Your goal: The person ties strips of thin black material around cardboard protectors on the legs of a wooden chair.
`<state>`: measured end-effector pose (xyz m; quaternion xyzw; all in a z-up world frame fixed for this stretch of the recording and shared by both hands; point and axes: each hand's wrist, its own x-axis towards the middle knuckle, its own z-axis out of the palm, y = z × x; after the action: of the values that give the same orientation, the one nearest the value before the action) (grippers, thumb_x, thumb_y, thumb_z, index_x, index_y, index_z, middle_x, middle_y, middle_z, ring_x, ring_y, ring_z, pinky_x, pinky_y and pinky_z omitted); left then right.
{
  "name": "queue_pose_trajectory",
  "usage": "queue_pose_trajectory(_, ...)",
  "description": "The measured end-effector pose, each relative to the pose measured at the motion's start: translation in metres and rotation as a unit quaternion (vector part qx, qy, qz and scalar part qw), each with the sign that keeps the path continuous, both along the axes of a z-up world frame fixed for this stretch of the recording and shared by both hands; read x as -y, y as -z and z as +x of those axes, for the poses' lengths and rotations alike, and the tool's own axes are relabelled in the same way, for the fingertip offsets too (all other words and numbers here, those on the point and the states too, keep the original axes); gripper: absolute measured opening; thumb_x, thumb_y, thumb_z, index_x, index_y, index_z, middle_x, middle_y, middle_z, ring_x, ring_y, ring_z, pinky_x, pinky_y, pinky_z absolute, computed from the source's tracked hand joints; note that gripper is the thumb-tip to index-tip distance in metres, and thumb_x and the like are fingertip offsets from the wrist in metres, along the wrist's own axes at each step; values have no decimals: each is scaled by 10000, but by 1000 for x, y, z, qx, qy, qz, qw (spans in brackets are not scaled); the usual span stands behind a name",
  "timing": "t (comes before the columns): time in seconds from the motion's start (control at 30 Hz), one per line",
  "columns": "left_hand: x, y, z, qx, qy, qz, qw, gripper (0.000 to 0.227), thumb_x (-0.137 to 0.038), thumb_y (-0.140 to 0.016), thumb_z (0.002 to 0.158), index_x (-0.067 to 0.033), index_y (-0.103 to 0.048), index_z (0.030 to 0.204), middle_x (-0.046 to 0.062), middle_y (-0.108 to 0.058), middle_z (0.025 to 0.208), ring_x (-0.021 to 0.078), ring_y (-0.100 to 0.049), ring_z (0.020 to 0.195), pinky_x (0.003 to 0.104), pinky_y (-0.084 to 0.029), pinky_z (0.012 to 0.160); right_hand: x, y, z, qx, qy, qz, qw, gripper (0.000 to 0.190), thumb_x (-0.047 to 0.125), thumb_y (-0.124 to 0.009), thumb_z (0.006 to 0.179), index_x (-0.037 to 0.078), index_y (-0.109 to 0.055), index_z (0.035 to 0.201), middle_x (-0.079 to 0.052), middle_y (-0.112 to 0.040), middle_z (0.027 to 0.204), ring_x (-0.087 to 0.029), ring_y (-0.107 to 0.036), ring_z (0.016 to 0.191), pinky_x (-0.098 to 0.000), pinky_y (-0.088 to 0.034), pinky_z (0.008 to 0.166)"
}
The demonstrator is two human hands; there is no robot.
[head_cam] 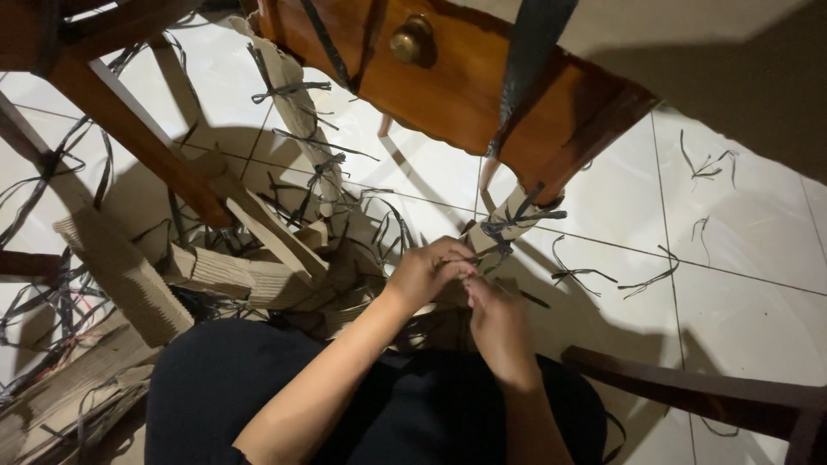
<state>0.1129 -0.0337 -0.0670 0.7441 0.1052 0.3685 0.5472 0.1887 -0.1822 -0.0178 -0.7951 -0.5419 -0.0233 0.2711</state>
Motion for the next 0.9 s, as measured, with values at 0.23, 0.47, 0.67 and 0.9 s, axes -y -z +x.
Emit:
queue_pose_trajectory(0.23, -22, 19, 0, 50, 55, 218, 973, 128, -50, -665, 994, -117, -726, 1085, 59, -783, 1028, 221, -787, 886, 348, -685, 858, 5, 5, 3, 15, -58, 33, 998, 276, -152, -603, 843, 26, -712, 1023, -139, -726, 944, -267, -703, 819, -372, -575, 680)
queue_pose_trajectory(0.47, -24, -3, -6, 46, 125, 244, 961, 182, -12, -618, 990, -39, -711, 1144, 131, -745, 1145, 294, -750, 1007, 393, -627, 930, 3, -6, 0, -80, -76, 56, 992, 181, -53, -552, 939, 31, -686, 1027, -86, -708, 882, -224, -684, 820, -342, -553, 712)
queue_pose_trajectory(0.67, -13, -6, -7, 51, 88, 178, 979, 129, -111, -608, 1014, -80, -697, 926, 102, -743, 873, 303, -732, 816, 403, -621, 777, -1, -26, -1, -153, -34, 176, 972, 151, 32, -633, 987, 7, -734, 1097, -136, -784, 996, -259, -759, 896, -356, -599, 788)
queue_pose_trajectory(0.9, -11, -1, -6, 66, 26, 146, 987, 141, -108, -650, 981, -33, -750, 915, 184, -745, 785, 402, -728, 763, 448, -605, 703, 2, -1, 11, -181, 41, 192, 964, 114, -20, -674, 965, -36, -748, 1049, -203, -768, 871, -263, -734, 688, -385, -591, 602)
